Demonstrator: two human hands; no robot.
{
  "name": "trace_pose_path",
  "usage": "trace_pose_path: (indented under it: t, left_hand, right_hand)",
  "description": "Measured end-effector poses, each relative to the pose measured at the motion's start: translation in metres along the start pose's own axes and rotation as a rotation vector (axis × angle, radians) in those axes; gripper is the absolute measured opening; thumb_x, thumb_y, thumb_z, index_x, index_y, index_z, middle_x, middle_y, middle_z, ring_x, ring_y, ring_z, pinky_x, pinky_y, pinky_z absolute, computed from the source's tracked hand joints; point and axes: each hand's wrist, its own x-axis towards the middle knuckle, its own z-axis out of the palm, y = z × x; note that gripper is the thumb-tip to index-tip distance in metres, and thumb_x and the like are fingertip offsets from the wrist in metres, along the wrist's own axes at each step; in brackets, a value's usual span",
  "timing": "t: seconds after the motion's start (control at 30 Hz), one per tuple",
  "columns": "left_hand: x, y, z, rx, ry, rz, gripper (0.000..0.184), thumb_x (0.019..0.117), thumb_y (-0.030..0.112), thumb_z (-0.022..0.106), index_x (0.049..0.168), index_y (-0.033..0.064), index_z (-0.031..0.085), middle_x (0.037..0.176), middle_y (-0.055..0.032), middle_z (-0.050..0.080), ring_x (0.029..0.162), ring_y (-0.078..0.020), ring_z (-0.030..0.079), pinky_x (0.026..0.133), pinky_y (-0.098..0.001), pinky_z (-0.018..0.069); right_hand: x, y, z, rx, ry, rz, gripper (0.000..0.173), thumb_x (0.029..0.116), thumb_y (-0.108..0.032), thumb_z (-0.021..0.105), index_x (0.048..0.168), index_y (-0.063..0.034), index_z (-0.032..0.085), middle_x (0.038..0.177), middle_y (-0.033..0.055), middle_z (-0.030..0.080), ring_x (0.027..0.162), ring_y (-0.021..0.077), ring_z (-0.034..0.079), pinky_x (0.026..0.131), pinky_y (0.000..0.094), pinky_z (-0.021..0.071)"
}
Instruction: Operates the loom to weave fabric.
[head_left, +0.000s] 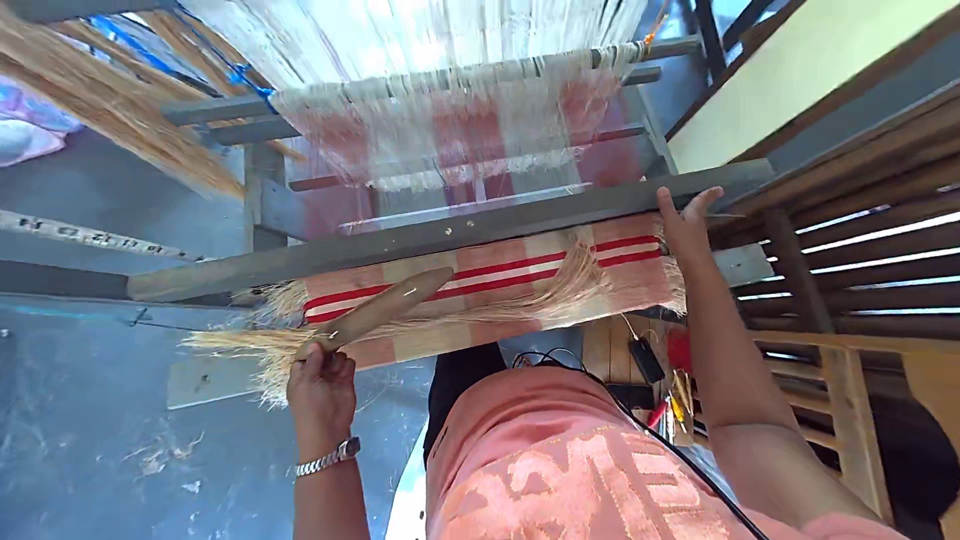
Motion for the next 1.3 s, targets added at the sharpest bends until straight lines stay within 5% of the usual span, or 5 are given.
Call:
trace_pose_path:
  t: [0.1, 0.53, 0.77, 0.9, 1.3]
  left_hand:
    - [0.024, 0.011, 0.005, 0.035, 0.034, 0.037, 0.013, 0.1110, 0.017, 0.036, 0.111, 0.0121, 0.049, 0.078, 0.0034, 0.061, 0.054, -0.0028, 0.051, 0.050, -0.0176, 0.0448]
    - [0.162, 0.056, -0.025, -0.115, 0.306, 0.238, 0.012, 0.1101, 0.025, 0.037, 0.111, 0.0175, 0.047, 0.078, 0.0040, 0.050, 0.057, -0.0052, 0.046, 0.053, -0.0222, 0.0438]
    - [0.218, 0.069, -0.017, -0.080, 0.528, 0.268, 0.016, 0.1088, 0.022, 0.043, 0.122, 0.0136, 0.041, 0.082, -0.0014, 0.049, 0.054, -0.0081, 0.046, 0.049, -0.0247, 0.0435]
    - [0.242, 0.071, 0.001, -0.017, 0.527, 0.253, 0.036, 0.1099, 0.025, 0.043, 0.140, 0.0122, 0.029, 0.092, -0.0052, 0.049, 0.057, -0.0090, 0.046, 0.051, -0.0261, 0.0440]
    - [0.275, 0.060, 0.054, 0.101, 0.368, 0.214, 0.046, 0.1044, 0.021, 0.054, 0.137, 0.0128, 0.022, 0.084, -0.0034, 0.049, 0.050, -0.0074, 0.044, 0.046, -0.0264, 0.0425]
  right_hand:
    - [0.018, -0.002, 0.012, -0.062, -0.014, 0.021, 0.124, 0.0931, -0.077, 0.048, 0.158, -0.0005, -0.024, 0.168, 0.0317, -0.005, 0.154, 0.0483, 0.020, 0.121, 0.0638, 0.0256]
    - [0.162, -0.066, 0.085, 0.095, 0.030, -0.139, 0.126, 0.0962, -0.069, 0.053, 0.152, 0.0091, -0.028, 0.165, 0.0355, -0.013, 0.160, 0.0351, 0.005, 0.129, 0.0375, 0.0141]
    - [0.145, -0.092, 0.075, 0.023, -0.080, 0.052, 0.109, 0.0989, -0.071, 0.044, 0.161, 0.0031, -0.005, 0.157, 0.0313, 0.039, 0.146, 0.0380, 0.042, 0.121, 0.0525, 0.0327]
    - [0.149, -0.091, 0.070, -0.005, -0.111, 0.046, 0.104, 0.0996, -0.070, 0.045, 0.162, 0.0023, 0.005, 0.154, 0.0317, 0.042, 0.145, 0.0393, 0.043, 0.121, 0.0549, 0.0321]
    - [0.161, -0.078, 0.059, 0.006, -0.226, 0.160, 0.108, 0.0903, -0.082, 0.047, 0.158, 0.0008, 0.030, 0.150, 0.0311, 0.048, 0.137, 0.0451, 0.050, 0.111, 0.0635, 0.0405]
